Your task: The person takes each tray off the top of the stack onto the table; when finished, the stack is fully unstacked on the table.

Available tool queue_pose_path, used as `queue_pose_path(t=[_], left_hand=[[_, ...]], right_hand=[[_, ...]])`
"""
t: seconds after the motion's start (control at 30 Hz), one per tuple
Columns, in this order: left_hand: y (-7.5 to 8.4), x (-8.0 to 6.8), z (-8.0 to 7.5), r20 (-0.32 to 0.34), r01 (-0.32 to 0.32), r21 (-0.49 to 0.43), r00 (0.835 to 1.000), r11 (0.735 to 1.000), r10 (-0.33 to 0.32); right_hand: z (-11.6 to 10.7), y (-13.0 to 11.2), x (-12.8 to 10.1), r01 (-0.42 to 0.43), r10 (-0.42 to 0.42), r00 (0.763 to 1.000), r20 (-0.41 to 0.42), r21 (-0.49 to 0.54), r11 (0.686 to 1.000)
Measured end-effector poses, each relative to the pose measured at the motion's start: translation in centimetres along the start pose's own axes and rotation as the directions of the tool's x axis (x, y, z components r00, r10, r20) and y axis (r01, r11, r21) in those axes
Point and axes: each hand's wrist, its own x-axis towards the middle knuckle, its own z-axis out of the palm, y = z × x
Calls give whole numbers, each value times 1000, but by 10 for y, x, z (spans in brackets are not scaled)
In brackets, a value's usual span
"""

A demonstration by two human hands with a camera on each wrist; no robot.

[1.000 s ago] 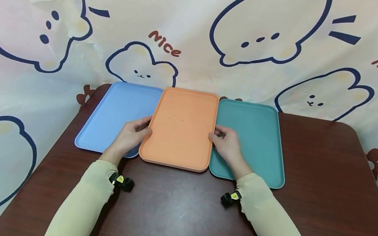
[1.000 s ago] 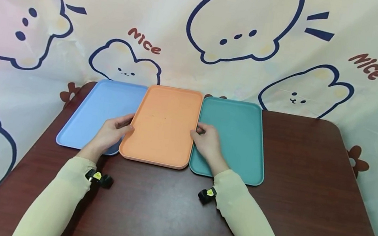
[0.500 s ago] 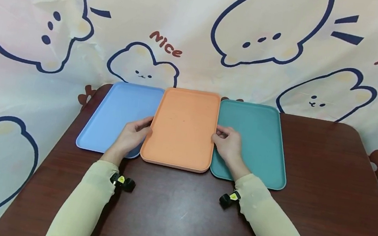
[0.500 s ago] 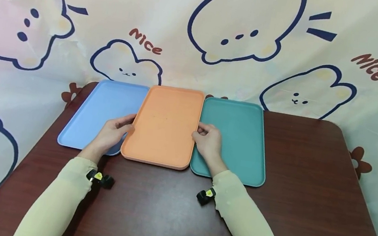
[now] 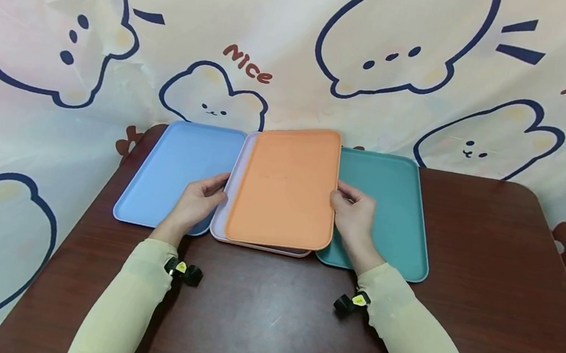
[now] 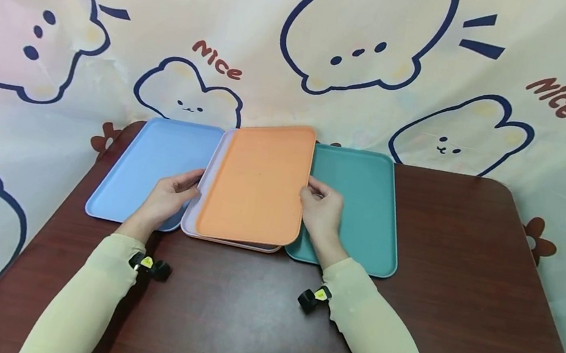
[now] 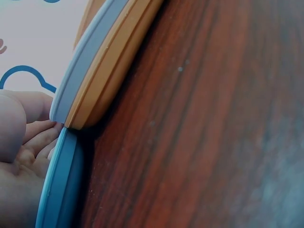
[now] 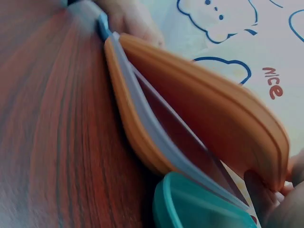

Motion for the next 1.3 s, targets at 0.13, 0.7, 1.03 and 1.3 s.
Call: queue_pose_path(t=[0.13, 0.7, 1.03, 1.3], left_hand=[[0, 1, 0, -4, 1, -4, 1000, 1000, -1], [-2, 2, -1, -9, 26, 43, 1000, 999, -26], [27, -14, 3, 4, 49, 33, 999, 998, -49], [29, -13, 5, -5, 47, 57, 999, 997, -46]], right_hand=[[-10, 0, -2, -23, 26, 999, -48, 70, 997], [-104, -8, 5, -222, 241, 963, -121, 157, 962], [-206, -10, 7, -271, 307, 943, -126, 238, 933], [-286, -3, 19, -323, 367, 916, -161, 248, 913]])
